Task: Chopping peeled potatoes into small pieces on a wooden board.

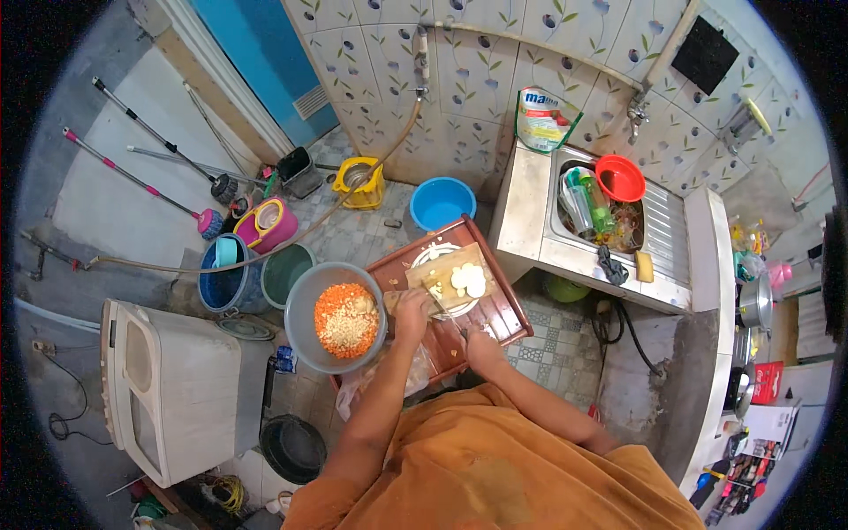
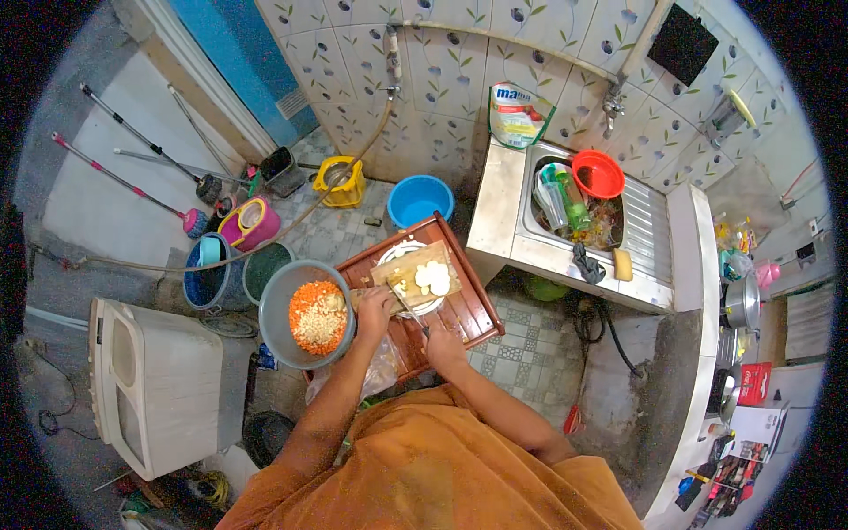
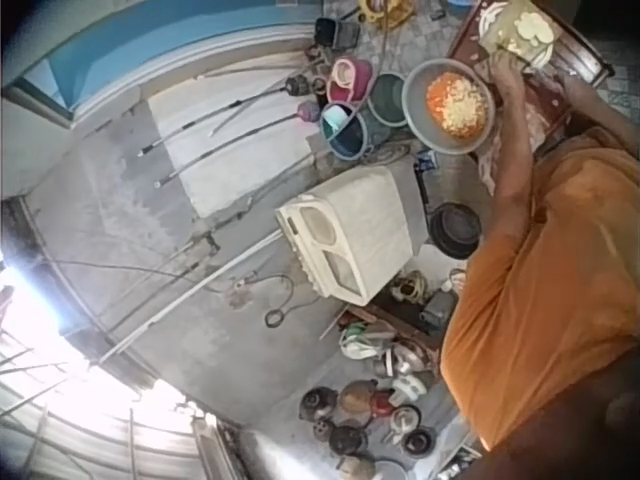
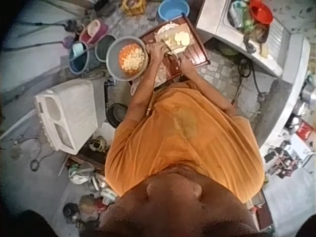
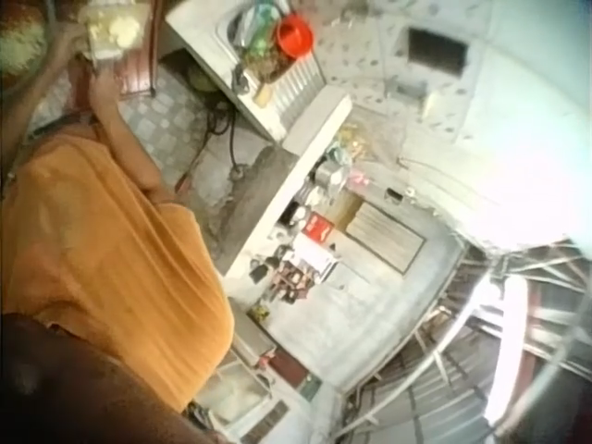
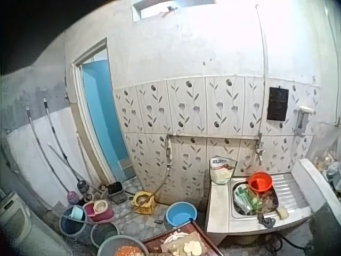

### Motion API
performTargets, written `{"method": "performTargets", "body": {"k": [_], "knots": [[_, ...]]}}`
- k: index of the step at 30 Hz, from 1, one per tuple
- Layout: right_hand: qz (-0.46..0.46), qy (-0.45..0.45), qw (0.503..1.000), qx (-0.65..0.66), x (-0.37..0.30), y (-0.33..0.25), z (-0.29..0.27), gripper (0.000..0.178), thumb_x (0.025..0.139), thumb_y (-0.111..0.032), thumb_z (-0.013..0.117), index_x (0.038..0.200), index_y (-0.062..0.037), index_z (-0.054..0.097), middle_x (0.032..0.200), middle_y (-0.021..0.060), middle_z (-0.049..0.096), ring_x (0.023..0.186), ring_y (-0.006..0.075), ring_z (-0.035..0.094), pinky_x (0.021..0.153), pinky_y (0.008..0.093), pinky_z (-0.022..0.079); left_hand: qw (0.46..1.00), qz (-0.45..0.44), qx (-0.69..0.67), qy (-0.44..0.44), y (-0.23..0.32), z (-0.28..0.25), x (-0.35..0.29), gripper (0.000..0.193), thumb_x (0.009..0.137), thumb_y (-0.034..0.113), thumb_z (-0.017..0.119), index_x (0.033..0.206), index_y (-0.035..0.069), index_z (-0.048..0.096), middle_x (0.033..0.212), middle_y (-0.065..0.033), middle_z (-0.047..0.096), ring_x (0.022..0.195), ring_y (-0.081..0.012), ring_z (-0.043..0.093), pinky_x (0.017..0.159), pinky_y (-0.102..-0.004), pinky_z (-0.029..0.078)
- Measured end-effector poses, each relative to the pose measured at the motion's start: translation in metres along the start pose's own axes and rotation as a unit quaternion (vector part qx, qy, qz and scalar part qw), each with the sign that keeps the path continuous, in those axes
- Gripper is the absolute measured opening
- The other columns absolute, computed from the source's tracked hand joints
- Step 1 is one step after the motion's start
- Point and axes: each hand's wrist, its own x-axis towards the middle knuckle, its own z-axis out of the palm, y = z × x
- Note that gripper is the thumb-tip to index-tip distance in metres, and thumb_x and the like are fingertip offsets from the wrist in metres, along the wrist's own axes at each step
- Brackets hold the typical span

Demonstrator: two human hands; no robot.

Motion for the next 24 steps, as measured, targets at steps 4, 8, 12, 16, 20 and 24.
{"method": "performTargets", "body": {"k": [4, 8, 12, 16, 20, 24], "knots": [[0.020, -0.018, 1.000, -0.016, 0.007, 0.003, 0.005, 0.039, 0.090, -0.023, 0.054, 0.122, -0.0027, 0.044, 0.090, 0.0256, 0.065, 0.081, 0.0437, 0.064, 0.076, 0.0530, 0.050, 1.000, -0.017, 0.011, -0.021, -0.003, 0.001, -0.001, 0.013, 0.074, 0.001, 0.063, 0.086, 0.002, 0.068, 0.093, -0.0137, 0.065, 0.094, -0.0327, 0.058, 0.084, -0.0397, 0.047], [-0.020, 0.010, 1.000, 0.003, 0.014, 0.013, 0.018, 0.034, 0.092, -0.025, 0.051, 0.112, 0.0022, 0.050, 0.086, 0.0303, 0.062, 0.080, 0.0461, 0.062, 0.070, 0.0536, 0.049, 0.999, 0.031, -0.013, 0.033, 0.001, 0.000, 0.002, 0.009, 0.075, 0.004, 0.061, 0.083, 0.001, 0.064, 0.087, -0.0164, 0.063, 0.089, -0.0362, 0.057, 0.082, -0.0434, 0.045], [-0.053, 0.043, 0.997, 0.030, 0.006, 0.022, 0.025, 0.040, 0.090, -0.025, 0.054, 0.121, -0.0022, 0.044, 0.087, 0.0256, 0.065, 0.082, 0.0425, 0.064, 0.075, 0.0522, 0.050, 1.000, 0.018, -0.018, 0.009, 0.000, 0.000, 0.005, 0.008, 0.075, 0.005, 0.062, 0.080, 0.000, 0.062, 0.087, -0.0182, 0.062, 0.088, -0.0370, 0.056, 0.081, -0.0439, 0.045], [-0.048, 0.015, 0.998, 0.034, 0.003, 0.021, 0.016, 0.038, 0.090, -0.027, 0.053, 0.117, -0.0011, 0.048, 0.090, 0.0271, 0.064, 0.083, 0.0442, 0.063, 0.077, 0.0527, 0.049, 1.000, 0.008, -0.014, 0.021, 0.002, -0.001, 0.004, 0.007, 0.075, 0.004, 0.061, 0.078, -0.001, 0.060, 0.086, -0.0192, 0.062, 0.087, -0.0373, 0.056, 0.079, -0.0442, 0.045], [0.028, -0.035, 0.999, 0.005, 0.022, 0.005, 0.010, 0.038, 0.091, -0.031, 0.052, 0.114, -0.0010, 0.052, 0.094, 0.0268, 0.065, 0.088, 0.0431, 0.064, 0.080, 0.0510, 0.049, 0.998, 0.029, -0.036, 0.039, 0.003, 0.001, 0.003, 0.006, 0.075, 0.003, 0.062, 0.078, -0.002, 0.059, 0.085, -0.0188, 0.061, 0.086, -0.0373, 0.056, 0.077, -0.0439, 0.045], [0.055, -0.026, 0.998, -0.026, 0.026, 0.001, 0.014, 0.036, 0.091, -0.033, 0.052, 0.108, -0.0016, 0.056, 0.093, 0.0258, 0.065, 0.089, 0.0412, 0.064, 0.080, 0.0504, 0.050, 0.999, 0.023, -0.023, 0.012, 0.004, 0.001, 0.002, 0.005, 0.075, 0.002, 0.062, 0.078, 0.000, 0.061, 0.084, -0.0168, 0.061, 0.085, -0.0363, 0.056, 0.077, -0.0434, 0.045]]}}
